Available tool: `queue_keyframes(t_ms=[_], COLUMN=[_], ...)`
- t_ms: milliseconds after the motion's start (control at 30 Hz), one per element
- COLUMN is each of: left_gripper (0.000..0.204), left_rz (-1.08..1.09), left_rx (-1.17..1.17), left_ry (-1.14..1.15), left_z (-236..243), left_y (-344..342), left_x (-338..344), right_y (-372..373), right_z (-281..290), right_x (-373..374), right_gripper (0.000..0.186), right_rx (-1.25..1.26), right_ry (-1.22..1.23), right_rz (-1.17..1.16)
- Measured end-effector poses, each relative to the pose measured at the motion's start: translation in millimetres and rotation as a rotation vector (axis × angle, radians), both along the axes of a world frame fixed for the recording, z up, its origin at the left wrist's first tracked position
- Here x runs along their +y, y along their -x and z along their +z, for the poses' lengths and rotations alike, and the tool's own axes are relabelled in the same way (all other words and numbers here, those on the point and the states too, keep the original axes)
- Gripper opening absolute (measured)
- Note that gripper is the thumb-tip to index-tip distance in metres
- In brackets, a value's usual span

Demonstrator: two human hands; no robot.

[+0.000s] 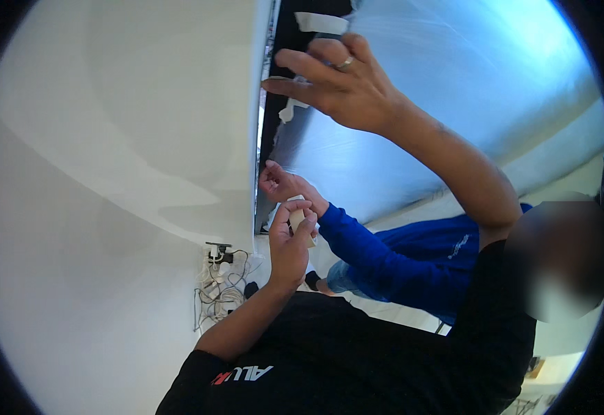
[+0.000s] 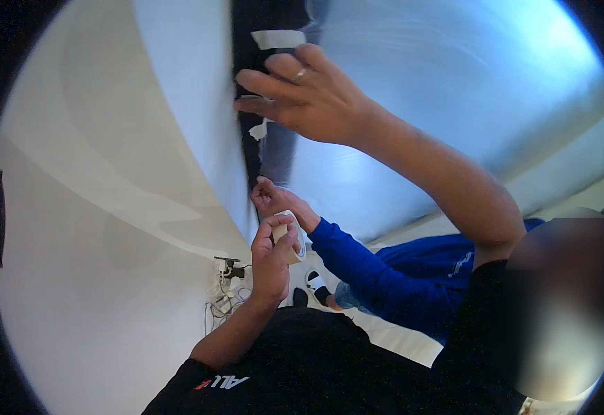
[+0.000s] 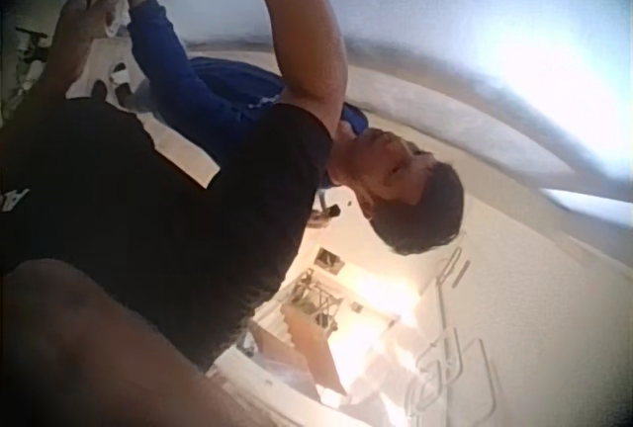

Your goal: Apply protective plastic film and tape to a surface.

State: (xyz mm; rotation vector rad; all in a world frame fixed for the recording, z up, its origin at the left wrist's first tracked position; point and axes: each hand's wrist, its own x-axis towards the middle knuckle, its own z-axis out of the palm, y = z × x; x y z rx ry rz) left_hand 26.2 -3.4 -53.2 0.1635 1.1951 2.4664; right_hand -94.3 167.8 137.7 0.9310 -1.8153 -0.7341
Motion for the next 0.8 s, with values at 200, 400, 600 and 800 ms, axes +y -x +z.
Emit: queue_keyframes(t_ms=[200, 400, 600, 800], left_gripper=[0.019, 0.020, 0.026, 0.069], left_rz=[0.017, 0.027, 0.032, -0.033], left_rx=[-0.013, -0.034, -0.033, 0.090], left_ry=[0.010, 0.064, 0.036, 0.160], left_z=[-3.1, -9.8, -12.3, -12.3], left_y=[-5.8, -6.9, -0.4, -10.7], left_x=[1.4, -2.4, -9.7, -52.0], right_y=[-9.6, -6.3, -8.2, -54.8], right_z=[-1.6, -9.1, 1.9, -15.8], right_x=[1.2, 7.6, 5.6, -34.0], right_gripper=[0.038, 0.039, 0.035, 0.027], right_rx=[-0.158, 0.035, 0.071, -0.925], right_ry=[0.031, 0.027, 0.132, 0.379], right_rz=[-0.045, -0.136, -0.120, -0.102])
